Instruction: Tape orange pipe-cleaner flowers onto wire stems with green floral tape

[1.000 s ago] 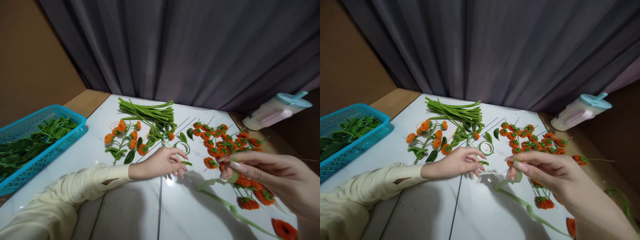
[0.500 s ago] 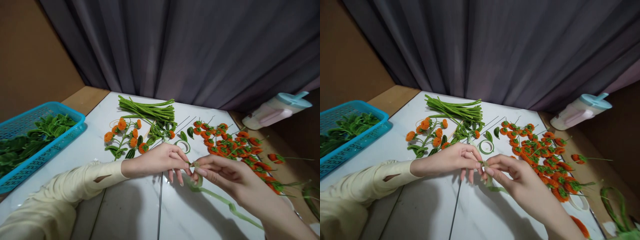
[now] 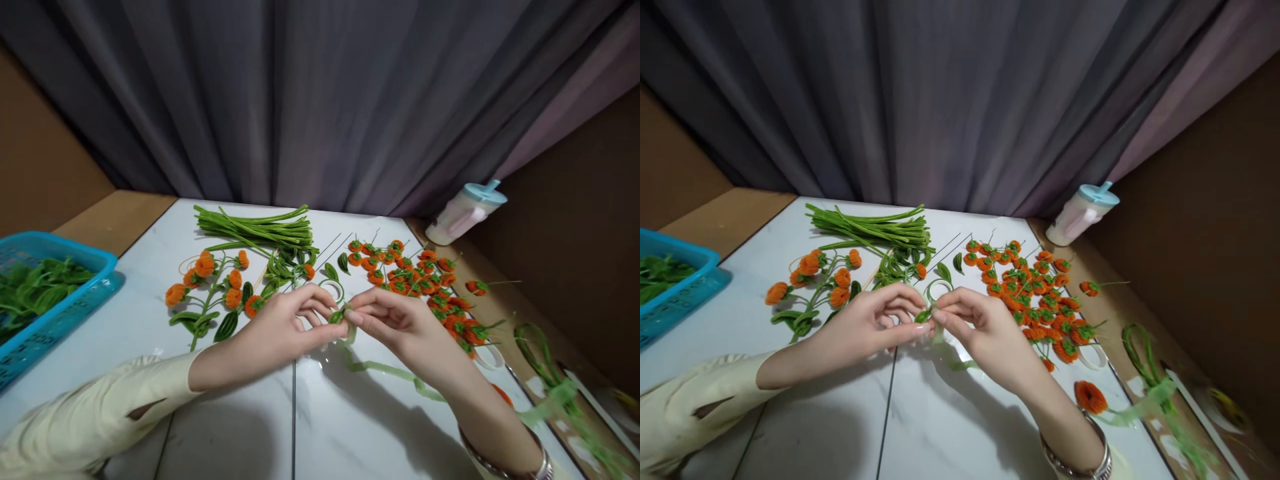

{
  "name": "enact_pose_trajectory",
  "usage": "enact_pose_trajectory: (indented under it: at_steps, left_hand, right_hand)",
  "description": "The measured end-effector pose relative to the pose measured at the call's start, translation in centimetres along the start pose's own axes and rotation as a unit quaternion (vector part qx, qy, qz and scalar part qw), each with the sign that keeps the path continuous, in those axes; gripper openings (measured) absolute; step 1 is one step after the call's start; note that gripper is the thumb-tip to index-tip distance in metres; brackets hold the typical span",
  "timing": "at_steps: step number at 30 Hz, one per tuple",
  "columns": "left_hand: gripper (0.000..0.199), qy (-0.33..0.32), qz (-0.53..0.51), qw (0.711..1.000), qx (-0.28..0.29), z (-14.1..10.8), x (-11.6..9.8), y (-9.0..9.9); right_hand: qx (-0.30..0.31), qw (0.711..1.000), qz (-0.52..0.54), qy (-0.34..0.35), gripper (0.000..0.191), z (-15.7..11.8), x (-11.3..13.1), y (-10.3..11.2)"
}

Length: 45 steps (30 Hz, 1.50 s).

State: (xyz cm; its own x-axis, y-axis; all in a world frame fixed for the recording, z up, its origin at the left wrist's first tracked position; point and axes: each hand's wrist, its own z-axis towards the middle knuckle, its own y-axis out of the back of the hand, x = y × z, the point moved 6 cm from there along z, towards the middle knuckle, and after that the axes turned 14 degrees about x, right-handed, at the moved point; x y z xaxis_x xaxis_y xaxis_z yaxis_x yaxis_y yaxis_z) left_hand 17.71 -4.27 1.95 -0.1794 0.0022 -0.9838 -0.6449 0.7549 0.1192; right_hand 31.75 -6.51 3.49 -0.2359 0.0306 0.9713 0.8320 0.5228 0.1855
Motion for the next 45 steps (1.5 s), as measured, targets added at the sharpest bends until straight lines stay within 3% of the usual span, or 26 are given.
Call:
enact_pose_trajectory:
  at_steps: [3,5,7,11,16,21,24,27,30,33,36,40,42,45]
  left_hand:
    - [0.037,0.061,-0.181,0.978,0.085,0.5,1.0,-0.6]
    - [0.046,0.119,-0.297,0.932,0.169,0.5,1.7,-1.6]
    - [0.047,0.15,-0.367,0.893,0.214,0.3,2.0,-2.1]
    - [0.037,0.131,-0.415,0.876,0.209,0.2,1.6,-2.0]
    - [0.028,0.134,-0.473,0.839,0.233,-0.2,0.8,-2.3]
    - [0.009,0.136,-0.529,0.81,0.213,-0.7,0.6,-2.7]
    - [0.015,0.129,-0.545,0.804,0.2,-0.9,0.4,-2.8]
    - [0.022,0.105,-0.497,0.846,0.163,-0.8,0.3,-2.2]
    - [0.019,0.056,-0.383,0.916,0.109,-0.6,-0.3,-1.0]
    - [0.014,-0.01,-0.219,0.974,0.061,-0.8,-1.6,-0.1]
    - [0.011,-0.043,-0.095,0.994,0.022,-1.3,-2.4,0.2]
    - [0.006,-0.111,0.128,0.984,-0.052,-2.0,-3.4,0.4]
    - [0.009,-0.169,0.258,0.948,-0.078,-2.5,-4.1,0.2]
    - [0.016,-0.236,0.382,0.891,-0.073,-3.1,-4.6,-0.5]
  right_hand:
    - [-0.026,0.998,-0.046,0.039,0.01,-0.4,0.9,0.1]
    - [-0.037,0.994,-0.083,0.064,0.009,-0.7,1.4,0.1]
    - [-0.044,0.987,-0.127,0.089,0.008,-0.9,2.0,0.0]
    - [-0.071,0.943,-0.263,0.19,0.012,-1.8,3.4,-0.5]
    - [-0.039,0.875,-0.333,0.349,0.03,-2.8,4.4,-1.7]
    - [-0.041,0.852,-0.348,0.389,0.038,-3.0,4.4,-1.9]
    - [-0.046,0.849,-0.357,0.388,0.039,-2.9,4.3,-2.2]
    - [-0.107,0.87,-0.333,0.347,0.033,-2.9,4.2,-1.7]
    - [-0.145,0.926,-0.232,0.261,0.019,-2.5,3.6,-0.5]
    - [-0.105,0.975,-0.059,0.189,0.004,-1.8,2.9,0.1]
    - [-0.04,0.985,0.076,0.15,0.005,-1.2,2.4,-0.2]
    - [0.009,0.983,0.14,0.121,0.008,-0.8,1.9,-1.1]
    - [0.019,0.981,0.157,0.108,0.011,-0.6,1.6,-1.3]
    - [0.03,0.976,0.192,0.096,0.012,-0.5,1.4,-1.4]
